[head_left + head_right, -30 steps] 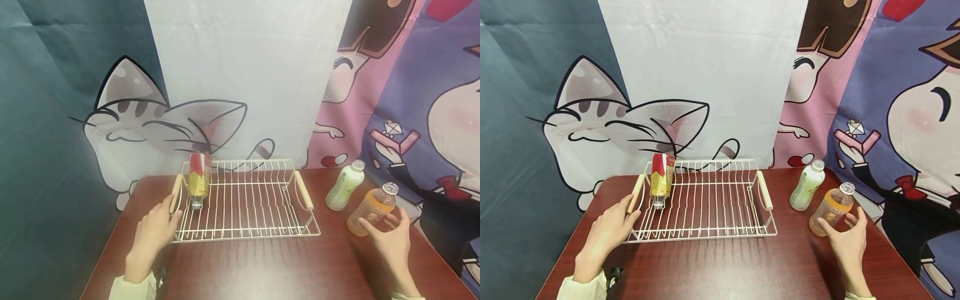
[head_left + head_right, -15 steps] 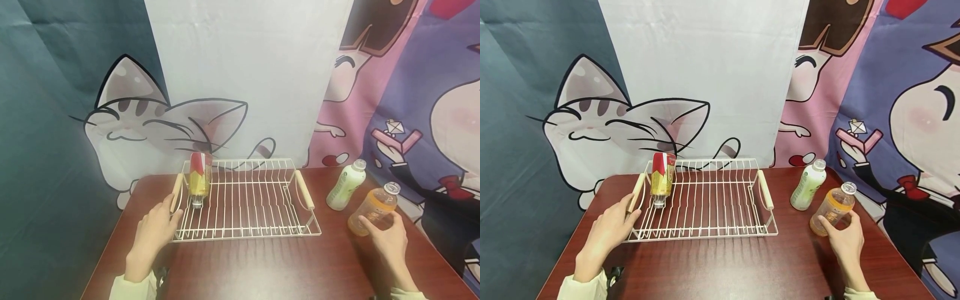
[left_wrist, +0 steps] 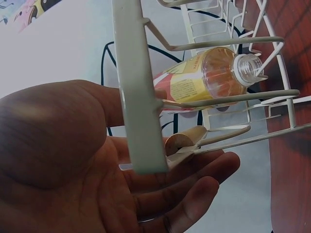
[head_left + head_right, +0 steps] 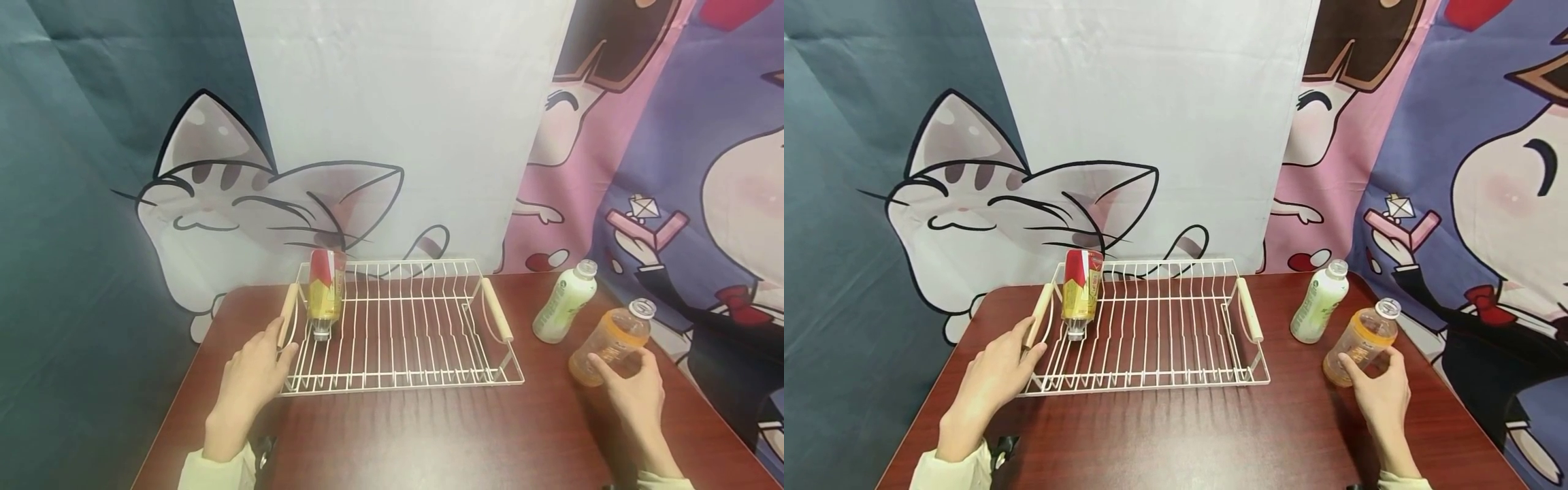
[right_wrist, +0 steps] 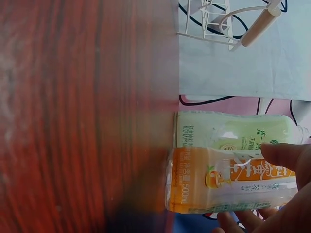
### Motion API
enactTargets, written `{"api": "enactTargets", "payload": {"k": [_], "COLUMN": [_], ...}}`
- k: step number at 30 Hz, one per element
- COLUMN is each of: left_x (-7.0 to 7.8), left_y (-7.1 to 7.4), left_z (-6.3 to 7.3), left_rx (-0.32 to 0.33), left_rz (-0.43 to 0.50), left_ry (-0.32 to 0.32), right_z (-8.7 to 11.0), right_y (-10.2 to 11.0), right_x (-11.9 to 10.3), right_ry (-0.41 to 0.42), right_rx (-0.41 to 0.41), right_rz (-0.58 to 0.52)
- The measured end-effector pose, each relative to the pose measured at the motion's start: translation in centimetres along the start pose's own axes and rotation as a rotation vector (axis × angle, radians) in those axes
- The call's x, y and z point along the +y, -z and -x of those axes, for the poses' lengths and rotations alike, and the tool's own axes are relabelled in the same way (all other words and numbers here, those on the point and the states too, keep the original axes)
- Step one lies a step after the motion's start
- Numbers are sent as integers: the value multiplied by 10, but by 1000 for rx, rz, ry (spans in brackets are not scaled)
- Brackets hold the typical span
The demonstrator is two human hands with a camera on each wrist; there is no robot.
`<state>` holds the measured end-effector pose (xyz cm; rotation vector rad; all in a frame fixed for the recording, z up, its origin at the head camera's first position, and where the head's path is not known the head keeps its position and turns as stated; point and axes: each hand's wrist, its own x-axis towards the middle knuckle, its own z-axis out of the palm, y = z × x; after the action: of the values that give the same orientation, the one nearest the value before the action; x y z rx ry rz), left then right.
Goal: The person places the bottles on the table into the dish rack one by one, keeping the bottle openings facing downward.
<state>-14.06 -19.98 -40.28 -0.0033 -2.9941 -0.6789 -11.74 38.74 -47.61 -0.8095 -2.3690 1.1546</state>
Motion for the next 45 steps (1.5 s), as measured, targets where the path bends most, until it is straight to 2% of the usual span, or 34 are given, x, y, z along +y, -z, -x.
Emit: {"api": "enactTargets", "payload": {"k": [16,26,35,45], "left_x": [0,-1,-1,-1], "left_y": [-1,-1,-1,-1], "left_z": [0,-1,0,0], "left_rx": [4,-1,1,2], "left_rz": [-4,-1,0,-6], "left_ry": [-4,11,1,0], "right_z": [5,24,43,53], "right_y": [0,8,8,8], "right_x": [2,-26,-54,-64], "right_ry": [27,36,143,257], "right_rx": [50,138,210,258], "right_rz": [-31,-159,-240,-258]}}
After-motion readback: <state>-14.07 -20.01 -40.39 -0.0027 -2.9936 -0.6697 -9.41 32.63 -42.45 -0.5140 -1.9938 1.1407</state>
